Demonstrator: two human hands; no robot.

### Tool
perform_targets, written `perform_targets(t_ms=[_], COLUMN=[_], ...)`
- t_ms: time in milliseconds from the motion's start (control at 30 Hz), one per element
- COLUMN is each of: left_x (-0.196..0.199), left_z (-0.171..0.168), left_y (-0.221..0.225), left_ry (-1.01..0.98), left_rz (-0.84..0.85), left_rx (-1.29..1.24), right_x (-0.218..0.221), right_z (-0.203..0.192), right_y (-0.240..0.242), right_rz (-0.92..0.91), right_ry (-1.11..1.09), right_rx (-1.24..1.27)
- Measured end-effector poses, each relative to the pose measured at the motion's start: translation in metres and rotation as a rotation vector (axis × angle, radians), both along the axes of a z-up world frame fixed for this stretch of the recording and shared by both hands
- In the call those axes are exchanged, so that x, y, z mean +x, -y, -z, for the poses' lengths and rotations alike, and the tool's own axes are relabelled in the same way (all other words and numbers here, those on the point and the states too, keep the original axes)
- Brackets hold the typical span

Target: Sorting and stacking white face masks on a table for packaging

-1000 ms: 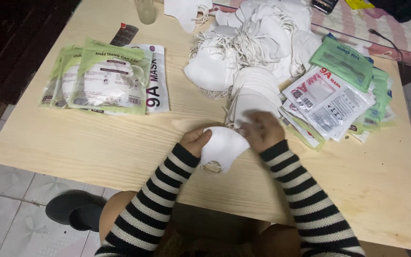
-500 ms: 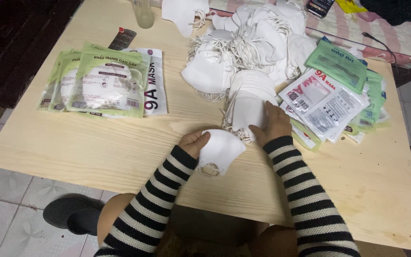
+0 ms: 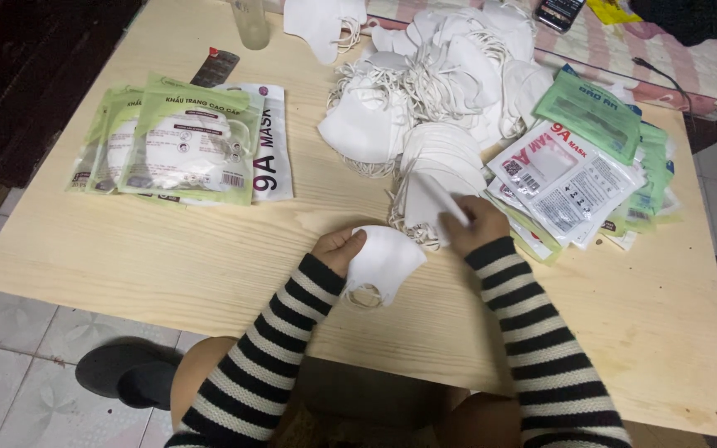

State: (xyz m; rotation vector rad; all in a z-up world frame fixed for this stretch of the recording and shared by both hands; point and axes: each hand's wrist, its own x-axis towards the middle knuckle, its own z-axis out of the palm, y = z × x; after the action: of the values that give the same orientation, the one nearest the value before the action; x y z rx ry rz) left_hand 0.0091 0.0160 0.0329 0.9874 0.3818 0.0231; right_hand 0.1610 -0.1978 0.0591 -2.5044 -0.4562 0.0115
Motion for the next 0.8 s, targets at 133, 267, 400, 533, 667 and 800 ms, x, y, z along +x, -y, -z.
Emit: perform_targets(t_ms=[133, 267, 400, 533, 667, 800], left_x=[0.006, 0.014, 0.007, 0.017, 0.02, 0.02], left_z=[0.02, 0.049, 0.026, 0.066, 0.061, 0.072], left_y=[-0.001, -0.005, -0.006, -0.01, -0.005, -0.011], left_ry=[-0.032, -0.04, -0.075, -0.005, 0.001, -0.048], left_rz=[-0.063, -0.136, -0.189, -0.2, -0.237, -0.186], left_rx=[0.041, 0.047, 0.031, -0.055, -0.103, -0.076], right_x=[0.008, -0.001, -0.043, -0.036, -0.051, -0.056], right_z=[0.004, -0.021, -0.041, 0.015, 0.017, 0.017], right_y=[0.003, 0.01, -0.017, -0.019, -0.028, -0.033], right_rz=[0.007, -0.185, -0.279, -0.346, -0.334, -0.303], right_ry=[0.037, -0.517, -0.622, -0.728, -0.832, -0.905], right_rx=[0.304, 0.75, 0.904, 0.9, 0.916, 0.944])
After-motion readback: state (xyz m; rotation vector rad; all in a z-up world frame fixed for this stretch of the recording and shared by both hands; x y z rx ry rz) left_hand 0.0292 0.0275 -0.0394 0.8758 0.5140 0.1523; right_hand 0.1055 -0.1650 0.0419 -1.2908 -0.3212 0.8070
